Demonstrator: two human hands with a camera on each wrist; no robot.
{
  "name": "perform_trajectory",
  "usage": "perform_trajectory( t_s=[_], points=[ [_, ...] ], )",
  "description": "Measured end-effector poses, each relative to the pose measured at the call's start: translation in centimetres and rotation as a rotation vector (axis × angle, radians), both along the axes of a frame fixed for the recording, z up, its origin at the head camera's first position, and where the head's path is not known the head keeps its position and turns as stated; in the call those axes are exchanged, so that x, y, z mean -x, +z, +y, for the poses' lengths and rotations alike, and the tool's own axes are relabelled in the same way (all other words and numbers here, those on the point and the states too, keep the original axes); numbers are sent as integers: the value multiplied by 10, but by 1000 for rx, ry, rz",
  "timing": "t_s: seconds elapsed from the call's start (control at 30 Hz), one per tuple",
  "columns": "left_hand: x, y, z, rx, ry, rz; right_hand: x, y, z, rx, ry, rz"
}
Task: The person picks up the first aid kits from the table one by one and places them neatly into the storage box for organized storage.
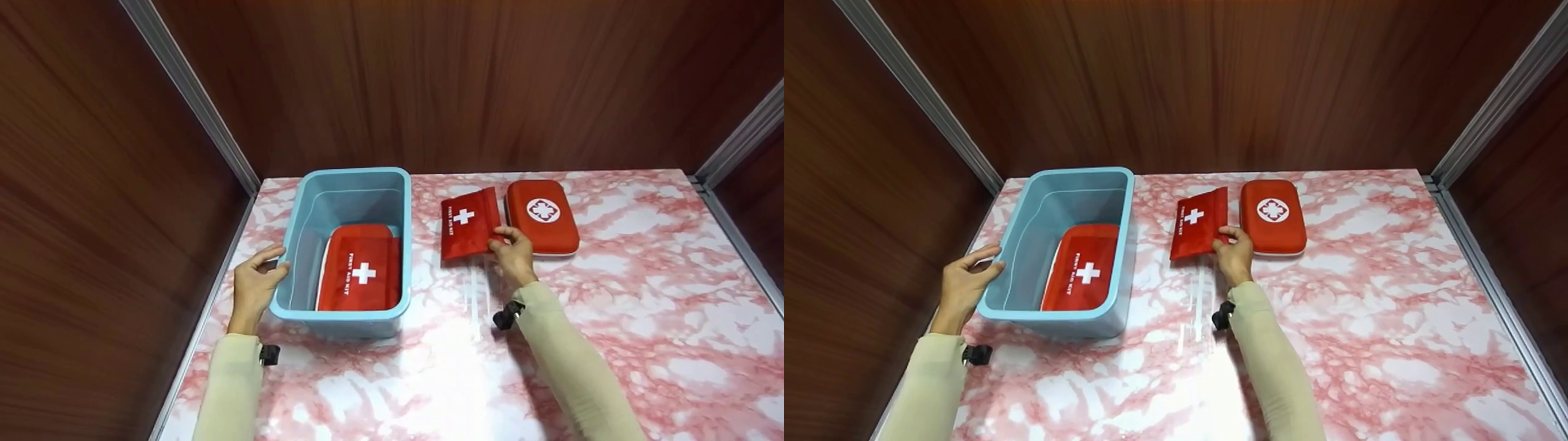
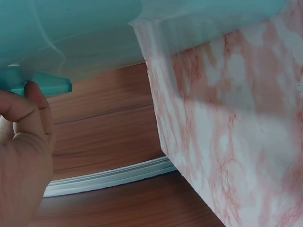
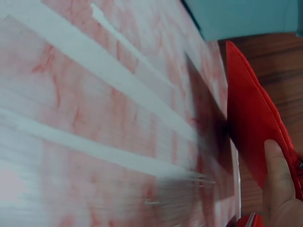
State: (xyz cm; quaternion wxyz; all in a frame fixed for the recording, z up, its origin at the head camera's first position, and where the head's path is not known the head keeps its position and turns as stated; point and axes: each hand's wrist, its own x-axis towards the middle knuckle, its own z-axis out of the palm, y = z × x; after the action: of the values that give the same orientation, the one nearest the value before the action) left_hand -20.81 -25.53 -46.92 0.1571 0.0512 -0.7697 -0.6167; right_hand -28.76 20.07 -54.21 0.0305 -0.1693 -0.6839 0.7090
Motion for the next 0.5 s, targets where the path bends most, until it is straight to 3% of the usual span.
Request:
perform_trajectory(
  t_s=[0.17,0.33,0.5],
  points=[
    [0,-1,0,10,4,-3,-3,2,-1,-42,-17,111],
    [0,0,0,9,11,-28,-5,5,-2,-50,-25,150],
    [-8,16,6,16,3,-45,-7,10,-3,-47,-46,175]
  ],
)
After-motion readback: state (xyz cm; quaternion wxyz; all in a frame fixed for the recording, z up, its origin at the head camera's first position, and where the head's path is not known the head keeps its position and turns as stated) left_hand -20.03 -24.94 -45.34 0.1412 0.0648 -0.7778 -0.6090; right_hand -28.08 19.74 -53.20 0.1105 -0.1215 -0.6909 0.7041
